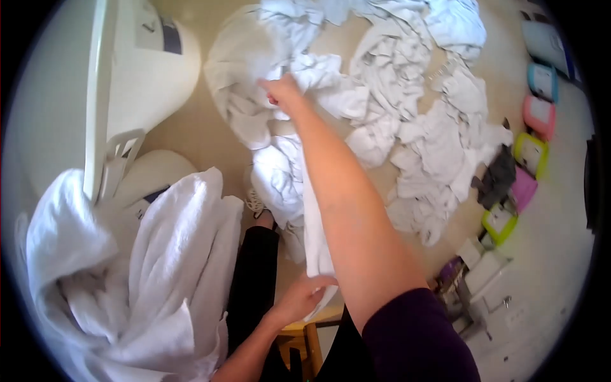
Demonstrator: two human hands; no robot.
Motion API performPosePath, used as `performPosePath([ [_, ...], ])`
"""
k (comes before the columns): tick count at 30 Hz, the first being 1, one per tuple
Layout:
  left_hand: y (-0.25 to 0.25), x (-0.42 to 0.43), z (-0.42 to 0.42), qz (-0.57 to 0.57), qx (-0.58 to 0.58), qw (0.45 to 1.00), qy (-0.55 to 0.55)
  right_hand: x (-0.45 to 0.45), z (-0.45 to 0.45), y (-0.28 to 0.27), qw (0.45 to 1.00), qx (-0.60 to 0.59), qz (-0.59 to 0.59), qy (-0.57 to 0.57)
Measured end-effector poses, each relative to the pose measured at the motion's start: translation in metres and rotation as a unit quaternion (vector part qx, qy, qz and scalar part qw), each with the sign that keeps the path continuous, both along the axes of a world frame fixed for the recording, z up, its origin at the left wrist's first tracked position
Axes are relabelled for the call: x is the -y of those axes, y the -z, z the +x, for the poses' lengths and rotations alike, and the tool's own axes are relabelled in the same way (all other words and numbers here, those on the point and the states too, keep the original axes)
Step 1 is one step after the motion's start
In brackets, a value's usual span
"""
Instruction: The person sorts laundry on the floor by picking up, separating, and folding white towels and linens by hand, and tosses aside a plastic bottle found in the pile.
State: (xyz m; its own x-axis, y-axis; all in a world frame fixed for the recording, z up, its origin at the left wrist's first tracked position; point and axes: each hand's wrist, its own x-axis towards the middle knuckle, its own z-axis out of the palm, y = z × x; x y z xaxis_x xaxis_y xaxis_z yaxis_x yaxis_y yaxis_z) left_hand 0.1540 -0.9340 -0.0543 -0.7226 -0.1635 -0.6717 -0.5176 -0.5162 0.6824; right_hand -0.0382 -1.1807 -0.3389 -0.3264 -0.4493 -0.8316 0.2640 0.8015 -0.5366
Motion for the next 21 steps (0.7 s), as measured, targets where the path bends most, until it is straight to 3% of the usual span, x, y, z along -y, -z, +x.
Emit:
performPosePath([
  [1, 0.004, -0.003, 0.005, 0.061, 0.023, 0.997, -0.045, -0.001, -0.005, 0.017, 0.995, 0.036, 0.053, -0.077],
  [3, 0.006, 0.007, 0.006, 0.123, 0.062, 0.983, -0.124, -0.044, 0.003, -0.023, 0.996, -0.032, -0.085, -0.01],
  [4, 0.009, 0.01, 0.007, 0.151, 0.102, 0.971, -0.157, -0.072, 0.002, -0.027, 0.905, -0.366, -0.113, -0.184],
  [5, 0.021, 0.008, 0.013, 0.22, 0.151, 0.945, -0.191, -0.102, -0.007, -0.053, 0.953, -0.267, -0.12, -0.081],
  [6, 0.024, 0.007, 0.014, 0.286, 0.199, 0.911, -0.221, -0.113, -0.023, -0.131, 0.993, -0.107, -0.045, 0.022],
  [7, 0.017, 0.011, 0.009, 0.286, 0.187, 0.915, -0.215, -0.128, -0.035, -0.187, 0.988, -0.133, -0.072, 0.031],
  [9, 0.007, 0.018, -0.002, 0.345, 0.136, 0.845, -0.385, -0.189, -0.052, -0.245, 0.895, -0.376, -0.121, -0.208],
  [10, 0.003, 0.024, -0.011, 0.343, 0.132, 0.847, -0.384, -0.226, -0.046, -0.261, 0.864, -0.368, -0.235, -0.249],
  [11, -0.004, 0.031, -0.02, 0.409, 0.108, 0.795, -0.434, -0.245, -0.032, -0.29, 0.831, -0.349, -0.247, -0.356],
  [12, -0.013, 0.037, -0.027, 0.472, 0.089, 0.734, -0.48, -0.256, -0.018, -0.322, 0.848, -0.243, -0.234, -0.409],
  [14, -0.018, 0.033, -0.039, 0.497, 0.08, 0.739, -0.448, -0.284, 0.009, -0.347, 0.793, -0.071, -0.236, -0.557],
  [15, -0.005, 0.011, -0.036, 0.374, 0.156, 0.86, -0.31, -0.288, 0.002, -0.339, 0.794, -0.067, -0.243, -0.554],
  [16, 0.008, -0.006, -0.032, 0.232, 0.229, 0.933, -0.153, -0.285, -0.009, -0.324, 0.806, 0.056, -0.263, -0.527],
  [17, 0.018, -0.02, -0.032, 0.249, 0.319, 0.91, -0.094, -0.28, -0.022, -0.31, 0.805, 0.181, -0.277, -0.492],
  [18, -0.003, -0.02, -0.047, 0.14, 0.16, 0.965, -0.151, -0.252, -0.047, -0.299, 0.886, 0.237, -0.122, -0.379],
  [19, 0.005, -0.044, -0.035, 0.174, 0.208, 0.962, -0.003, -0.257, -0.056, -0.25, 0.956, 0.27, -0.104, -0.051],
  [20, -0.003, -0.043, -0.04, 0.246, 0.195, 0.944, 0.102, -0.235, -0.081, -0.207, 0.983, 0.1, -0.151, 0.039],
  [21, -0.001, -0.057, -0.033, 0.299, 0.138, 0.924, 0.194, -0.216, -0.116, -0.156, 0.961, -0.213, -0.161, -0.067],
])
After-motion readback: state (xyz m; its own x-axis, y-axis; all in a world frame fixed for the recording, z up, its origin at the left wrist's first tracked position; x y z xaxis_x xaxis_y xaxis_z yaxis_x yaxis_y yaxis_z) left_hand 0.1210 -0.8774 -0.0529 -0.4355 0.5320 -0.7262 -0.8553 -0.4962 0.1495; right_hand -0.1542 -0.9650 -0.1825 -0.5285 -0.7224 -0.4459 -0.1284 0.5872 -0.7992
